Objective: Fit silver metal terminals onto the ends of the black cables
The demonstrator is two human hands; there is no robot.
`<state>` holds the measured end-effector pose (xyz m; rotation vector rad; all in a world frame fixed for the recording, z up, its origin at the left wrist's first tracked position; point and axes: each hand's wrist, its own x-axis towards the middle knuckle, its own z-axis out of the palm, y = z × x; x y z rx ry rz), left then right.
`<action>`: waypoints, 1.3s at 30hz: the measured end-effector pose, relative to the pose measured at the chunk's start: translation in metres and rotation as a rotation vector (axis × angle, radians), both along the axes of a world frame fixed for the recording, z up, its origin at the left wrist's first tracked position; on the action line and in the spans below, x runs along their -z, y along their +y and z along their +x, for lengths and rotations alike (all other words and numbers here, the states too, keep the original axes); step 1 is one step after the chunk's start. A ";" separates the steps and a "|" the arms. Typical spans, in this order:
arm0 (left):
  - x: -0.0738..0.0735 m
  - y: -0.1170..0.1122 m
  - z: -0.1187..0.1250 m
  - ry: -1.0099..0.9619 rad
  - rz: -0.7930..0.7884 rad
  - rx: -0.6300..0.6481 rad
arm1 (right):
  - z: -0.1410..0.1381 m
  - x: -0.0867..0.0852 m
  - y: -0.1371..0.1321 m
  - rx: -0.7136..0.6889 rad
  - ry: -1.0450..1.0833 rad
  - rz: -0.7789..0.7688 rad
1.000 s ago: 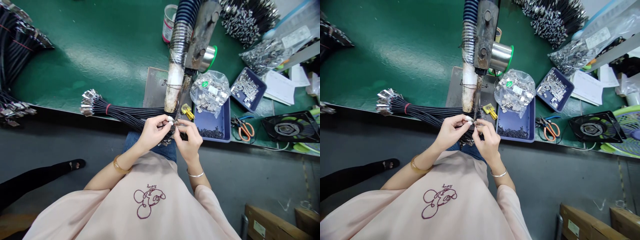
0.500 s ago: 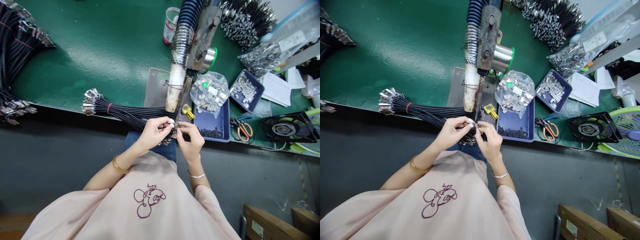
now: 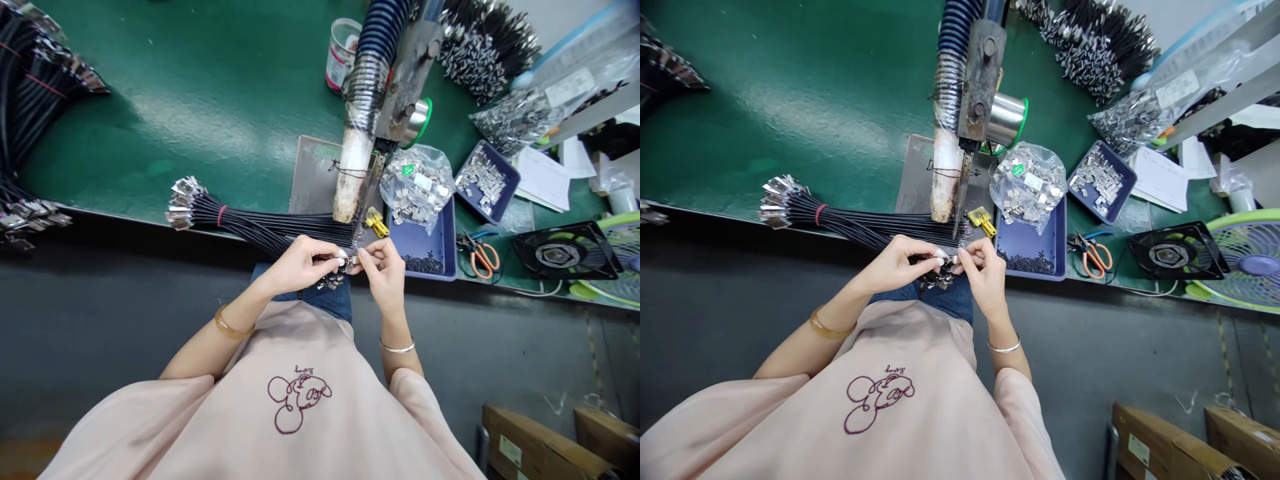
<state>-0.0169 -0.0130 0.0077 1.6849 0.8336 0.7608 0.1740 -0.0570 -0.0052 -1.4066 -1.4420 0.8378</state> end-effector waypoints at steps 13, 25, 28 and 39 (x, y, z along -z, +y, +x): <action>0.006 -0.003 0.003 0.042 0.054 -0.033 | -0.011 -0.001 -0.011 0.040 -0.641 0.376; 0.014 -0.006 0.003 0.007 0.276 -0.079 | 0.030 -0.020 -0.007 0.192 -0.456 0.138; 0.020 -0.006 0.004 -0.032 0.368 -0.073 | 0.061 -0.023 0.012 0.274 -0.552 0.039; 0.015 0.000 0.013 0.028 0.131 -0.123 | 0.071 -0.016 0.040 0.155 -0.459 -0.088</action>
